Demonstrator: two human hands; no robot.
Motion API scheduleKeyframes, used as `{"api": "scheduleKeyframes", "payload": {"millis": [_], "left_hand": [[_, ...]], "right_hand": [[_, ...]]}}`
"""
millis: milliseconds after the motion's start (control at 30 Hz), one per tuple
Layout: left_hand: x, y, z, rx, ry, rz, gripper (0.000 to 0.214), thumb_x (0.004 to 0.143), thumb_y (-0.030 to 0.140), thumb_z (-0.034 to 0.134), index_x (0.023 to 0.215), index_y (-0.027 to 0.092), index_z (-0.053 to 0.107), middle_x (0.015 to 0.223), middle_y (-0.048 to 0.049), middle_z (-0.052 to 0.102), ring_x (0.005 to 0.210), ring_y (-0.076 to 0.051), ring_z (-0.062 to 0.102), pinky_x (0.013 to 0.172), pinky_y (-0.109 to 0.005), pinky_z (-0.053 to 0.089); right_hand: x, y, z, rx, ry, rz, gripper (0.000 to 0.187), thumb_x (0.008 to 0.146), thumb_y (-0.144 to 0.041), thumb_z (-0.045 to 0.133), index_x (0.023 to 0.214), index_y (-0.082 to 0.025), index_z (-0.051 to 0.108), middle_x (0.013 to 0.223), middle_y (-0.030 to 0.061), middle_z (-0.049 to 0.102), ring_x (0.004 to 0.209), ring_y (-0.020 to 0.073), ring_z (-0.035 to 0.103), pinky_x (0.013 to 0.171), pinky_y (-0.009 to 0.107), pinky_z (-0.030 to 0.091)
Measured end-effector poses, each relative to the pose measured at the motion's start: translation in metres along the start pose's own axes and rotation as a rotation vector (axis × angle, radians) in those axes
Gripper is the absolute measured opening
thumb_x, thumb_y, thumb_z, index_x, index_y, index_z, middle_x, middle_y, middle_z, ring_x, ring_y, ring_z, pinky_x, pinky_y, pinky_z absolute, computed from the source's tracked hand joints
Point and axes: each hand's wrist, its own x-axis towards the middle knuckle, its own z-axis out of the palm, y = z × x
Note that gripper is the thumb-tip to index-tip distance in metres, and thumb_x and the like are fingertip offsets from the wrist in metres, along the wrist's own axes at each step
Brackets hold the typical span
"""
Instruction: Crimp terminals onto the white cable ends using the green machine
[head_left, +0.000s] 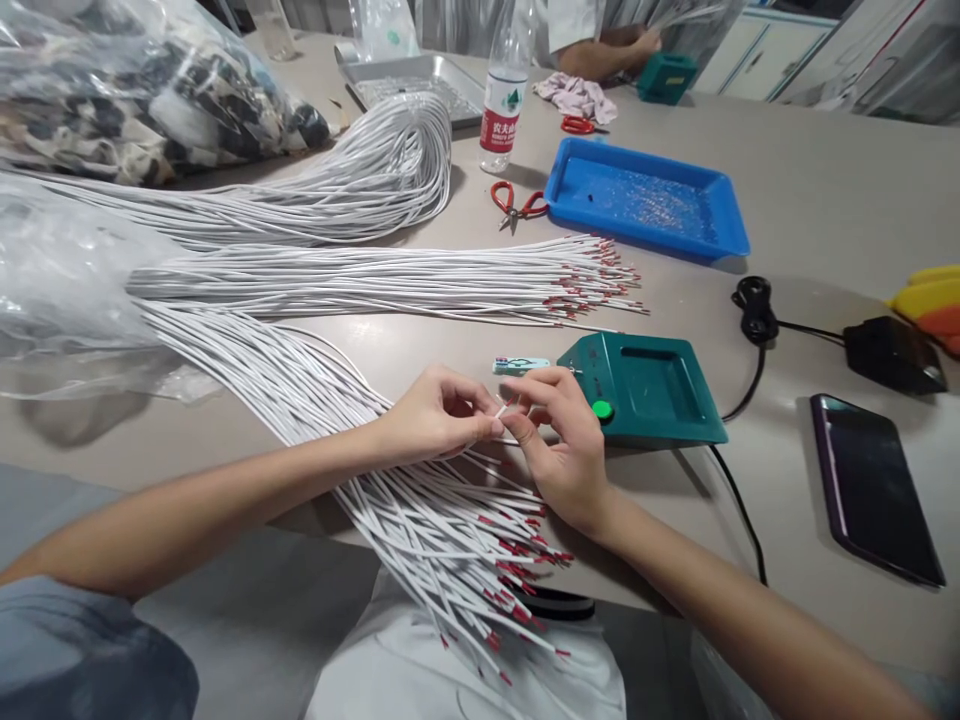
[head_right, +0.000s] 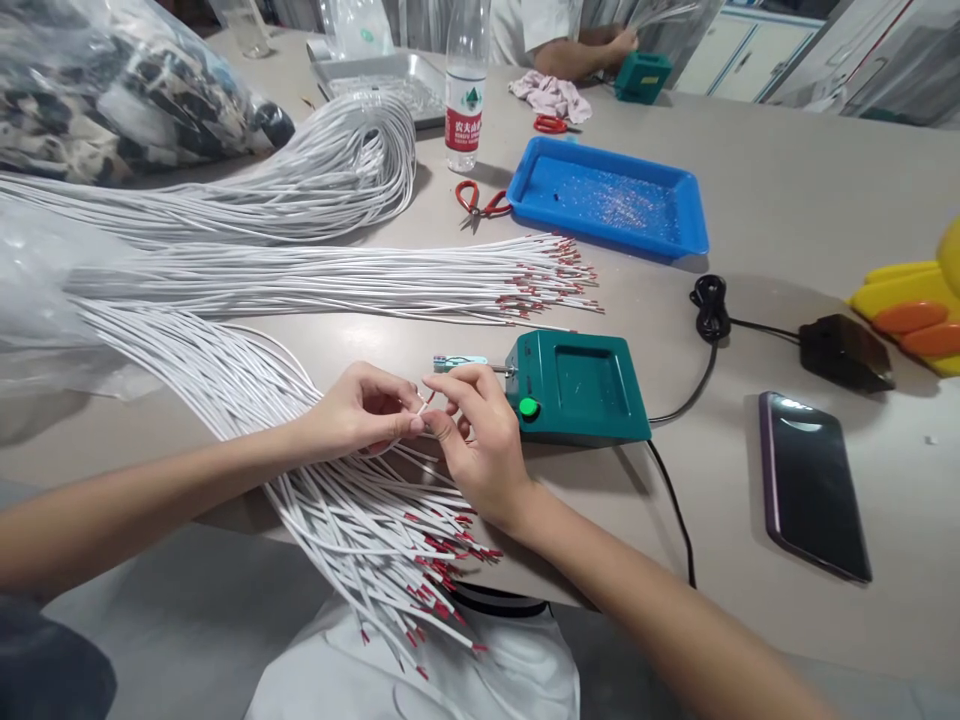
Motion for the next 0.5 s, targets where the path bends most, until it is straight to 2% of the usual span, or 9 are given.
{"api": "scheduleKeyframes", "payload": {"millis": [167,333,500], "left_hand": [[0.0011,-0.0033,-0.0015,-0.01,-0.022,0.002,0.025,0.073,0.03,0.068,0.064,0.007,0.061,0.038,0.0045,0.043,0.031,-0.004,0.039,0.032,-0.014,0.027],[0.0018,-0.0028,-0.0016,-0.02,-0.027,-0.022,0.027,0.072,0.032,0.068,0.065,0.007,0.062,0.047,0.001,0.052,0.032,-0.004,0.042,0.032,-0.014,0.029],[0.0017,-0.0028,-0.001,-0.022,-0.015,-0.032,0.031,0.071,0.035,0.069,0.064,0.007,0.062,0.046,0.0008,0.051,0.032,-0.004,0.041,0.032,-0.015,0.029]], "right_hand": [[0.001,-0.0008,-0.0011,-0.044,0.002,-0.02,0.023,0.083,-0.015,0.058,0.104,-0.024,0.061,0.091,0.0039,0.051,0.07,0.0113,0.053,0.052,0.023,0.049],[0.0002,0.0,-0.0009,-0.069,0.048,-0.049,0.022,0.082,-0.014,0.061,0.101,-0.023,0.063,0.089,0.0032,0.052,0.068,0.0107,0.053,0.052,0.024,0.049],[-0.0013,-0.0003,-0.0006,-0.11,0.097,-0.087,0.023,0.08,-0.011,0.063,0.098,-0.023,0.064,0.089,0.0027,0.052,0.069,0.0103,0.055,0.053,0.023,0.048]]}}
